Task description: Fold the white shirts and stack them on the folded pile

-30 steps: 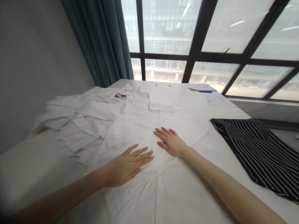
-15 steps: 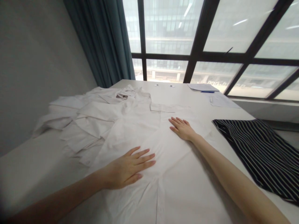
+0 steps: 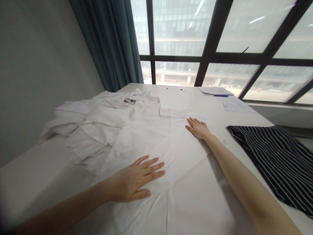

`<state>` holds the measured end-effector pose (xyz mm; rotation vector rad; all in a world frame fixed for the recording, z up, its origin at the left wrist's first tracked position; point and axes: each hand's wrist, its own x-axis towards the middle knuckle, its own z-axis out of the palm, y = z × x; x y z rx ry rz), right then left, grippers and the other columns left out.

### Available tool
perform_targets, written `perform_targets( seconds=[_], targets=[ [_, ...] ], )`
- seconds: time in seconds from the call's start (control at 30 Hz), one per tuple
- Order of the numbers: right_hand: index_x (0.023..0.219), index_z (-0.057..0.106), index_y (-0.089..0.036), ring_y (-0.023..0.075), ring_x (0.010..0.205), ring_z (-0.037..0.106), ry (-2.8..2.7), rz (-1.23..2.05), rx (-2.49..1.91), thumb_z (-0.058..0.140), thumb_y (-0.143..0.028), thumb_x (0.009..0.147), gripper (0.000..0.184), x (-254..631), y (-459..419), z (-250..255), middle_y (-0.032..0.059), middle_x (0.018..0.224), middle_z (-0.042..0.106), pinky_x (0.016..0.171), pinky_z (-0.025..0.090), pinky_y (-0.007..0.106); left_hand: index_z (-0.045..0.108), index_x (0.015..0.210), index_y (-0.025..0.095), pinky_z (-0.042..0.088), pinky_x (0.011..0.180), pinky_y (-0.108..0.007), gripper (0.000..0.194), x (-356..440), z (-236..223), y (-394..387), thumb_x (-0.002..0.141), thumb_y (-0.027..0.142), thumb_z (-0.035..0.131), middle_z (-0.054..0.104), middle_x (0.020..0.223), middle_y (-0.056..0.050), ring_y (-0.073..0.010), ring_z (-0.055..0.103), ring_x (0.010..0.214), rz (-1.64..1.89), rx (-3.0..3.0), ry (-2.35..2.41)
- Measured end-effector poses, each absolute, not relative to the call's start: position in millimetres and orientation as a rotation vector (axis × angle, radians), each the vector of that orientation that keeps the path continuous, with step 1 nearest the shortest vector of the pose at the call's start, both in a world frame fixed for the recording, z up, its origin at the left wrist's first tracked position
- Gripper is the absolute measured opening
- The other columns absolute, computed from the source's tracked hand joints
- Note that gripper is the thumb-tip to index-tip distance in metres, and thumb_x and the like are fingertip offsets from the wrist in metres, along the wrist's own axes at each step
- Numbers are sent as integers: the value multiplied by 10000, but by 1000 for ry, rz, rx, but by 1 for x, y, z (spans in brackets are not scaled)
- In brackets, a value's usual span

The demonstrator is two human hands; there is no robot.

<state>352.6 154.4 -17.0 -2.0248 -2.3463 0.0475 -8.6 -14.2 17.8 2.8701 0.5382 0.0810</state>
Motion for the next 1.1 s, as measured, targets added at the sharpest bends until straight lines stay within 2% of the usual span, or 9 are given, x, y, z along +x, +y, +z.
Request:
perform_targets(
  seconds=[0.27,0.4,0.57,0.83,1.1],
  targets=[
    [1507,300,-206,260,1434,266,-2251,8,-2131,210,-554,951,663,366,173,-18,71,1575,279,1138,260,500,223,1518,239,135,1182,-472,625,-9,17,-14,972,472,418,207,1594,-44,-266,168,1469,74,2875,550],
    [1501,308,-184,259,1429,277,-2223,-13,-2154,205,-555,952,671,372,181,-20,92,1571,288,1136,259,495,219,1521,243,106,1186,-464,606,-9,18,-15,986,487,364,194,1597,-37,-258,149,1473,69,2858,547],
    [1488,328,-194,253,1423,291,-2207,-32,-2151,220,-570,947,668,375,186,-22,94,1562,313,1134,263,485,220,1522,259,103,1189,-455,590,-10,18,-15,995,503,323,211,1594,-32,-247,147,1475,96,2832,551],
    [1472,353,-170,271,1413,307,-2150,-32,-2187,228,-561,942,670,379,195,-19,122,1546,339,1126,255,528,249,1514,255,168,1179,-476,595,-10,20,-16,983,489,376,266,1578,-50,-260,199,1462,144,2853,549],
    [1468,361,-151,282,1415,300,-2109,-29,-2207,226,-570,933,693,387,205,-19,128,1547,335,1111,273,559,252,1511,250,148,1183,-471,586,-9,23,-16,990,502,339,252,1582,-44,-254,192,1464,113,2836,558]
  ],
)
